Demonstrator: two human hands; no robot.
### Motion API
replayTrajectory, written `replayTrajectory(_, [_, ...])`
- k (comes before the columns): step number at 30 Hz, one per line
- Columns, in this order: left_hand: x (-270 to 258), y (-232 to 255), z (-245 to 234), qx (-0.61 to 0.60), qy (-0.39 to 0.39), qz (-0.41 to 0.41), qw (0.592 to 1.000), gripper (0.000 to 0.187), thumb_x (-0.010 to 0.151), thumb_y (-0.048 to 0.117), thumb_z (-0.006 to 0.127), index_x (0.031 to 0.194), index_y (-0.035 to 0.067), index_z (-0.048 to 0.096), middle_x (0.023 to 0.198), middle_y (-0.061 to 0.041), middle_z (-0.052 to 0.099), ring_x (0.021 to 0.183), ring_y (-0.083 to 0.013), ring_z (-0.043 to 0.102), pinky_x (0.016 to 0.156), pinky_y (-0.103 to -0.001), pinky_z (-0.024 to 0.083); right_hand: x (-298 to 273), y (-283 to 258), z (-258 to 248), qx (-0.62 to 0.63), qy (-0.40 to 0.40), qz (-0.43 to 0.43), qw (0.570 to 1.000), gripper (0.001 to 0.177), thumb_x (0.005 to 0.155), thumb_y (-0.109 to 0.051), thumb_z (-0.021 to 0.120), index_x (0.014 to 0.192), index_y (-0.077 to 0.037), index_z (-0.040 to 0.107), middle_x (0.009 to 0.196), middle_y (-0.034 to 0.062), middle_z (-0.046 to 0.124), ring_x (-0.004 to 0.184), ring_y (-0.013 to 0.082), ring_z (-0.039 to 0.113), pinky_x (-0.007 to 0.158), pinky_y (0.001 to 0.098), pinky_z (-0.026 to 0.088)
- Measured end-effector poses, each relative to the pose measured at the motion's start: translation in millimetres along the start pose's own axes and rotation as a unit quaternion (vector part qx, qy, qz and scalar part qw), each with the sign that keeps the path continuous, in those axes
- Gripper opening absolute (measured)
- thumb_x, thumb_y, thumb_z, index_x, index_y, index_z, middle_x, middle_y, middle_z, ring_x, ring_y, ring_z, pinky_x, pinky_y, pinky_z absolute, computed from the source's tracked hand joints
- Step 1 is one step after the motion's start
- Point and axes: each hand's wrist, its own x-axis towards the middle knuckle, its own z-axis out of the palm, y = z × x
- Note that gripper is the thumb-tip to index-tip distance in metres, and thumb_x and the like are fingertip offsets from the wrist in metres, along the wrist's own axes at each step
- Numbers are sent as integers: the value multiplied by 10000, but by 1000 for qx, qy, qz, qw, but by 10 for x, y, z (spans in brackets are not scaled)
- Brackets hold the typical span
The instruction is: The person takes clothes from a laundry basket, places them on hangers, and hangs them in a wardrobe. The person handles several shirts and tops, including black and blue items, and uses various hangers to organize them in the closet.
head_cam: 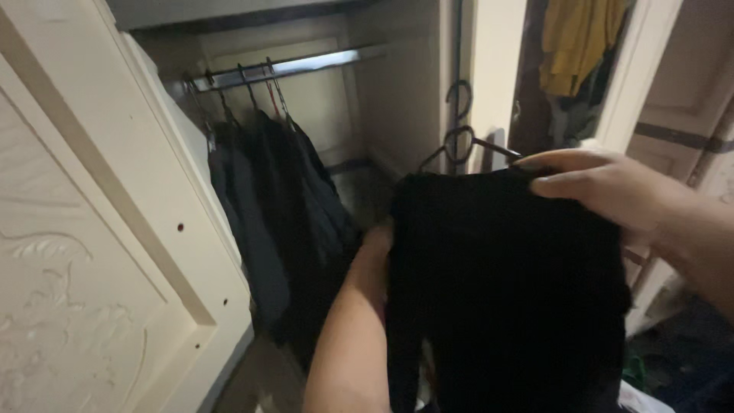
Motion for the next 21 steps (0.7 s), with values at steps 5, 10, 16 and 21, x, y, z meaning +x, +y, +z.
replayTrajectory(5, [-190, -232, -272, 185, 89, -6, 979, 650, 961, 269, 559, 1533, 56, 335, 1542, -157, 464, 1427, -295, 409, 1164, -454, 266, 489, -473, 451, 81, -52, -101, 990, 495, 855, -175, 631, 1348, -140, 665, 1351, 161, 742, 1268, 350, 637, 1097, 444, 502])
replayTrajectory(10, [-506, 47, -435, 287, 165, 81, 940, 705, 932, 249, 524, 1561, 74, 258, 1589, -146, 405, 1456, -319, 354, 1171, -513, 212, 1334, -872, 1029, -9, -6, -172, 985, 560, 902, -182, 661, 1445, -72, 579, 1395, 219, 634, 1302, 348, 589, 1078, 431, 462])
replayTrajectory(16, [-577, 178, -600, 158, 108, 39, 981, 757, 947, 302, 459, 1620, 152, 147, 1669, -103, 266, 1522, -324, 237, 1229, -560, 113, 2115, -1529, 1602, -49, 21, -236, 970, 562, 919, -164, 652, 1453, -49, 517, 1358, 233, 615, 1243, 375, 603, 1004, 434, 498])
replayTrajectory(21, [-230, -281, -522, 668, -133, 50, 730, 570, 1019, 275, 421, 1544, 70, 340, 1602, -168, 340, 1458, -375, 313, 1196, -606, 145, 2247, -1983, 1958, -121, 22, -260, 958, 425, 919, -132, 611, 1325, -19, 665, 1239, 229, 713, 1170, 359, 685, 998, 426, 534])
